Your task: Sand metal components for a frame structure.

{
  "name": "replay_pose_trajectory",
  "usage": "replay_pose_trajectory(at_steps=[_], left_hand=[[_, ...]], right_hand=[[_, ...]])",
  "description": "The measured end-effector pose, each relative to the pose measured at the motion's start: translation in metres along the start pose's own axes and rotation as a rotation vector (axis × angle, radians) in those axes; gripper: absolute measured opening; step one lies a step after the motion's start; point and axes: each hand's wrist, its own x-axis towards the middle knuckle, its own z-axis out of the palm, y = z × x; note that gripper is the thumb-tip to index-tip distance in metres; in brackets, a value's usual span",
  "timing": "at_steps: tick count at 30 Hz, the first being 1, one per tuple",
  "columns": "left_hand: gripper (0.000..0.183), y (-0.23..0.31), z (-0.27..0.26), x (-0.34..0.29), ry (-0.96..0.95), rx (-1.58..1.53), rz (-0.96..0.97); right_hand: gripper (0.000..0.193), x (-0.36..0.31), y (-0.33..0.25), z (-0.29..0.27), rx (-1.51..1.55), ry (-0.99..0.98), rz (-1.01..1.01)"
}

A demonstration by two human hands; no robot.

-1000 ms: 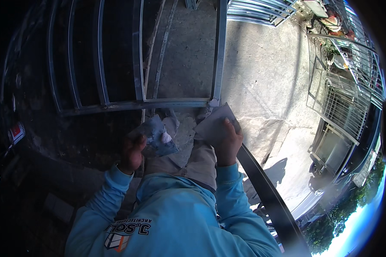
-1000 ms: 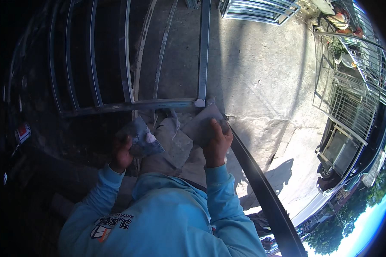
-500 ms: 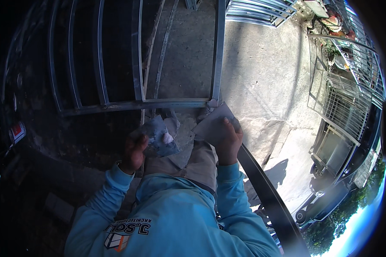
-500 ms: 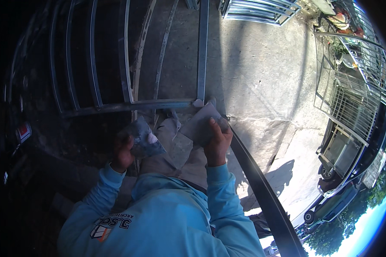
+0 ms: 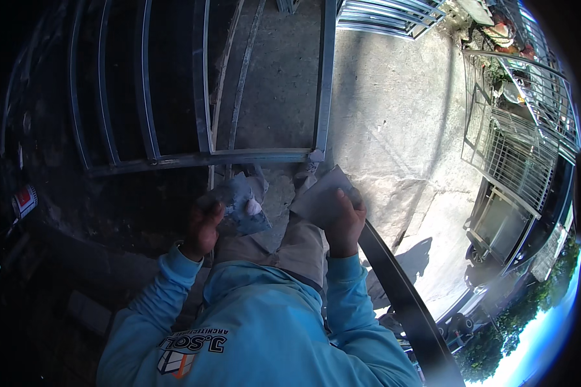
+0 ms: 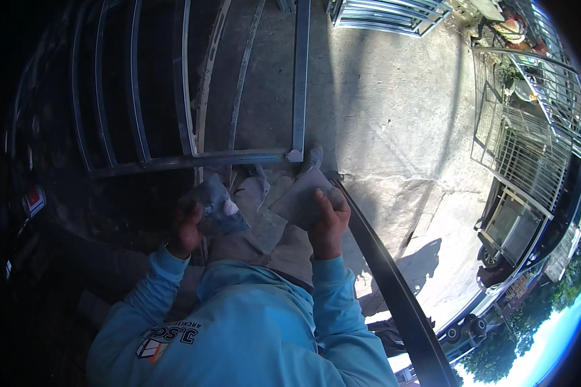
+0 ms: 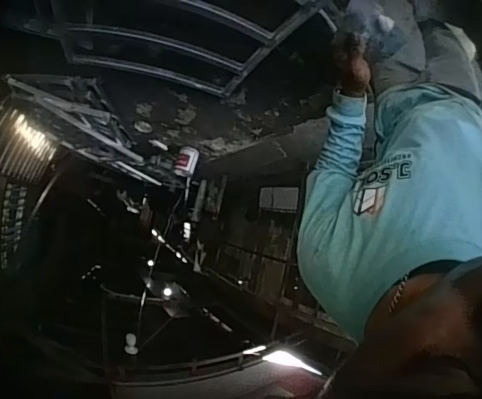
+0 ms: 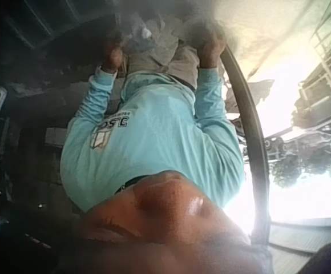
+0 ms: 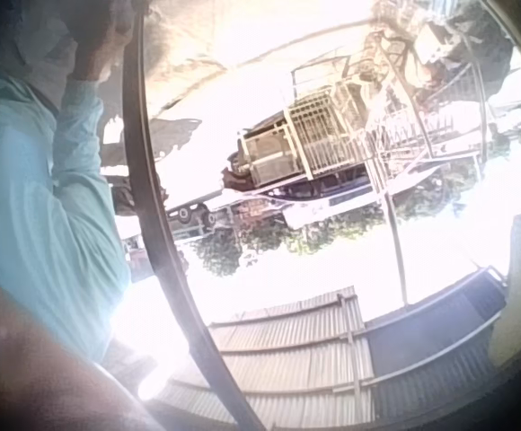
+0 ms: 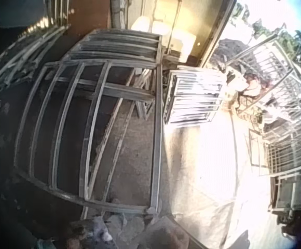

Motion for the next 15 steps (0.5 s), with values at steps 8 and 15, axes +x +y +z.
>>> replay_pose_trajectory(at_steps=[8, 15], left_hand=[[0.031, 0.012, 0.028, 0.02, -0.443, 0.055, -0.295], [0.032, -0.001, 0.013, 0.023, -0.407, -0.163, -0.288]], right_hand=[[0.022, 0.005, -0.042, 0.002, -0.393, -0.64, 0.409], [0.021, 0.016, -0.098, 0.015, -0.97, -0.502, 0.228]])
